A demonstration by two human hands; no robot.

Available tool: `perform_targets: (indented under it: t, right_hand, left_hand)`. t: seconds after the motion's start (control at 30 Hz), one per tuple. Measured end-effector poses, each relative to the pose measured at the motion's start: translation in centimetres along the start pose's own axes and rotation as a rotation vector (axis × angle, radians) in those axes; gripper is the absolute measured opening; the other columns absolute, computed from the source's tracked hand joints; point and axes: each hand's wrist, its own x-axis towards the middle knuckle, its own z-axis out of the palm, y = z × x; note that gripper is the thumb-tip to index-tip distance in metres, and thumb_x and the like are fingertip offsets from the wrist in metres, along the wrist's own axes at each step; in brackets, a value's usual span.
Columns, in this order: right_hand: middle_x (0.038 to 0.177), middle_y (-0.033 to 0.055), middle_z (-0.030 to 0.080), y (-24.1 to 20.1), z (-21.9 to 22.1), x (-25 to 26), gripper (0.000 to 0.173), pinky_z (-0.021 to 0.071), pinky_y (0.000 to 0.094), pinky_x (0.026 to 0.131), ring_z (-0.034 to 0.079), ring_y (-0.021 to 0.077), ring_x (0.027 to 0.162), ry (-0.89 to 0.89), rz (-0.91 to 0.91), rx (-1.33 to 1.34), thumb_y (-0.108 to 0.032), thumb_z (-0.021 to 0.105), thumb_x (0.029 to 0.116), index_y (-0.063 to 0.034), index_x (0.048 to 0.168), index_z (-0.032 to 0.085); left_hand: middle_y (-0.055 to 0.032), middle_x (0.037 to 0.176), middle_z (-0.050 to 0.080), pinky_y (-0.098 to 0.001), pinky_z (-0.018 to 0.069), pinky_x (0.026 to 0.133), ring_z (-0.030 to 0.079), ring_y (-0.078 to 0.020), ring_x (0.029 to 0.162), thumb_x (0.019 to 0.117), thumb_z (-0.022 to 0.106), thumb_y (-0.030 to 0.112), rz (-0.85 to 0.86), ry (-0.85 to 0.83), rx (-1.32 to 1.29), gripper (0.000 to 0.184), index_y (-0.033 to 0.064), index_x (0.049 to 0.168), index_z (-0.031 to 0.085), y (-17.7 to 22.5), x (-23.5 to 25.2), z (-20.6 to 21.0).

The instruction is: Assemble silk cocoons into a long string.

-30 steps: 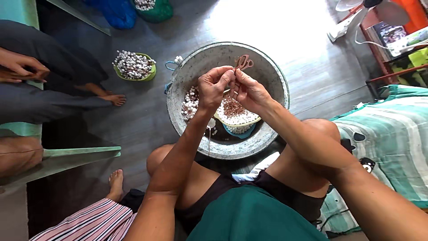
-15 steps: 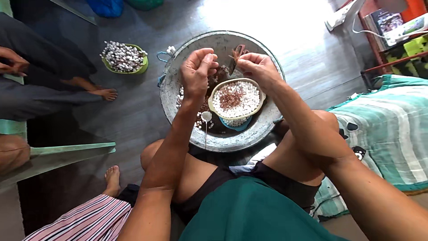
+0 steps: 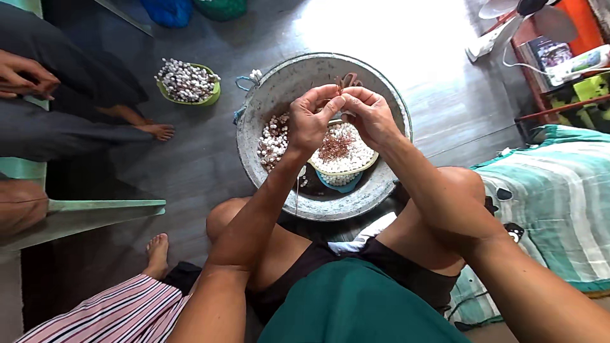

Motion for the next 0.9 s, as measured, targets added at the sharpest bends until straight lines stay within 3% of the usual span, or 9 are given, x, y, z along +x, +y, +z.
perform_targets:
  t: [0.17,0.3,0.37,0.5,0.9]
  right_hand:
    - [0.095,0.0084,0.073,0.4,0.7,-0.3,0.016,0.0584,0.0264,0.072,0.068,0.0109,0.078,0.046,-0.072,-0.022,-0.006,0.071,0.0956,0.0013,0.11,0.071]
    - [0.097,0.0091,0.073,-0.3,0.6,-0.3,0.016,0.0589,0.0268,0.074,0.068,0.0119,0.081,0.097,-0.047,0.068,-0.007,0.069,0.0972,-0.0003,0.111,0.07]
    - [0.098,0.0095,0.072,-0.4,0.4,-0.4,0.016,0.059,0.0273,0.075,0.068,0.0122,0.082,0.098,-0.032,0.11,-0.007,0.068,0.0984,-0.001,0.113,0.069]
    - [0.1,0.0094,0.072,-0.1,0.4,-0.5,0.018,0.0575,0.0255,0.071,0.066,0.011,0.079,0.106,-0.032,0.123,-0.005,0.068,0.0979,-0.001,0.116,0.068]
    - [0.103,0.0089,0.071,0.7,1.0,-0.5,0.02,0.0585,0.0268,0.075,0.068,0.0123,0.085,0.095,-0.009,0.125,-0.005,0.067,0.0983,-0.002,0.118,0.066]
  left_hand:
    - [-0.0131,0.109,0.073,-0.0382,0.0636,0.082,0.073,-0.022,0.093,0.0996,0.064,0.004,-0.02,-0.012,-0.102,0.024,-0.0047,0.121,0.068,-0.2,0.4,0.0]
    - [-0.0171,0.119,0.071,-0.0444,0.0619,0.09,0.072,-0.029,0.104,0.0981,0.062,-0.003,-0.05,-0.047,-0.236,0.046,-0.0046,0.142,0.049,-0.2,0.5,0.1]
    - [-0.0181,0.119,0.071,-0.0456,0.062,0.091,0.072,-0.0304,0.104,0.0976,0.062,-0.003,-0.062,-0.037,-0.256,0.042,-0.0051,0.138,0.051,-0.2,0.4,0.3]
    - [-0.0154,0.112,0.072,-0.0422,0.0629,0.087,0.073,-0.0258,0.098,0.0968,0.066,-0.001,-0.043,-0.012,-0.248,0.027,-0.0062,0.123,0.064,-0.3,0.4,0.7]
    - [-0.0149,0.109,0.073,-0.0386,0.0634,0.083,0.073,-0.0236,0.094,0.0968,0.066,0.0,-0.01,0.038,-0.184,0.029,-0.0067,0.125,0.065,-0.3,0.3,0.4]
